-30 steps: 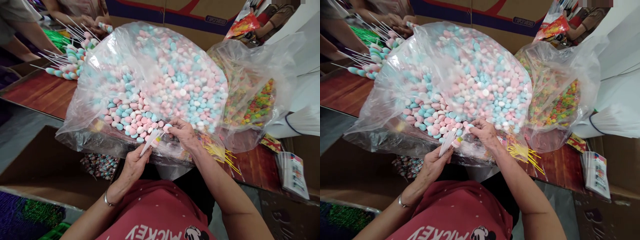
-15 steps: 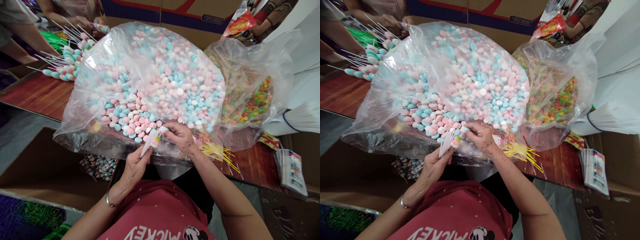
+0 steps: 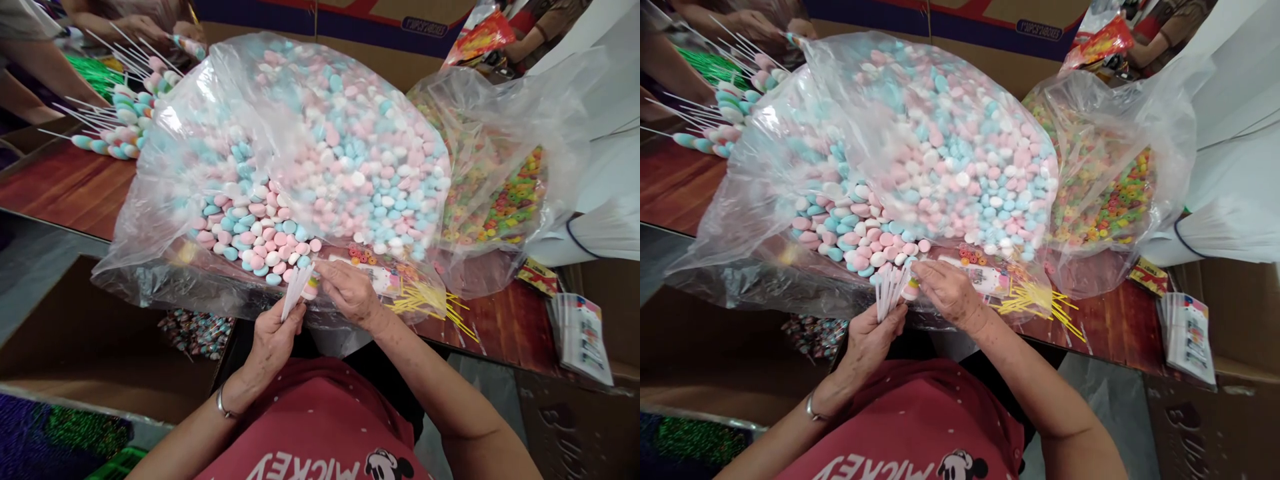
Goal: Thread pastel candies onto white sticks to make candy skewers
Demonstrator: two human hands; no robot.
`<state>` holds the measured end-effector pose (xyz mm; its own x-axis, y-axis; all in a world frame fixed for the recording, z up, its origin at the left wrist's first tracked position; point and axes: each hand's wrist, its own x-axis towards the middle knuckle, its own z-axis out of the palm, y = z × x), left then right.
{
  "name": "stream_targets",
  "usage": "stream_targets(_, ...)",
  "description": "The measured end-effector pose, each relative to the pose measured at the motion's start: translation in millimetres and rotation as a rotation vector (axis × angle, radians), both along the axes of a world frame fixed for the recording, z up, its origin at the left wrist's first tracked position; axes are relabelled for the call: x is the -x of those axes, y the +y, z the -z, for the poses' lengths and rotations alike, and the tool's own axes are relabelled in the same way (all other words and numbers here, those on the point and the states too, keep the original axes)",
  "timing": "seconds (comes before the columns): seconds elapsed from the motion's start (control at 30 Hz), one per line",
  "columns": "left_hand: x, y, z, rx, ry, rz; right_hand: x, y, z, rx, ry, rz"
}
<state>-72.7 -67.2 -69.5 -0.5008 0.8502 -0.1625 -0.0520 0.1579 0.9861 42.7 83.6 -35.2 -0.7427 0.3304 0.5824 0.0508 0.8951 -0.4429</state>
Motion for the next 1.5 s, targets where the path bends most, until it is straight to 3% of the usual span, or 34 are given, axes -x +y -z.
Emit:
stream_targets(0.43,1.6,5.9,-10.2,-0.02,-0.019,-0.095,5.8,-18.9,-0.5,-0.033,-0.05,0.0)
stream_targets(0.6,5.8,11.9,-7.0,-0.031,-0.061,-0.112,-14.5,15.0,-16.7,0.071,-0.168,0.248)
stream_targets(0.77,4.4,8.9,-1.5,-0.017,-0.107,-0.083,-34.2,53.9,-24.5,-0.187,-0.613,0.288)
stream_targets(0.87,2.8,8.0,-1.2,-0.014,-0.145,-0.068,-39.1,66.0,-21.0,-0.262,-0.616,0.333)
stream_targets(1.0,1.7,8.9,-1.5,-0.016,-0.17,-0.065,-45.2,81.1,-17.1,-0.214,-0.522,0.266)
stream_targets(1.1,-0.4,10.0,-4.6,-0.005,-0.189,-0.065,-51.9,88.9,-23.2,-0.247,-0.599,0.143)
stream_targets(1.23,-4.3,10.7,-12.4,0.006,-0.188,-0.053,-58.8,81.2,-35.7,-0.322,-0.77,0.083)
stream_targets(1.4,-6.4,9.5,-15.9,0.044,-0.128,0.0,-62.0,61.2,-33.5,-0.314,-0.833,0.231)
stream_targets(1.5,-6.5,9.2,-15.4,0.037,-0.122,0.006,-63.4,62.3,-29.1,-0.192,-0.749,0.291)
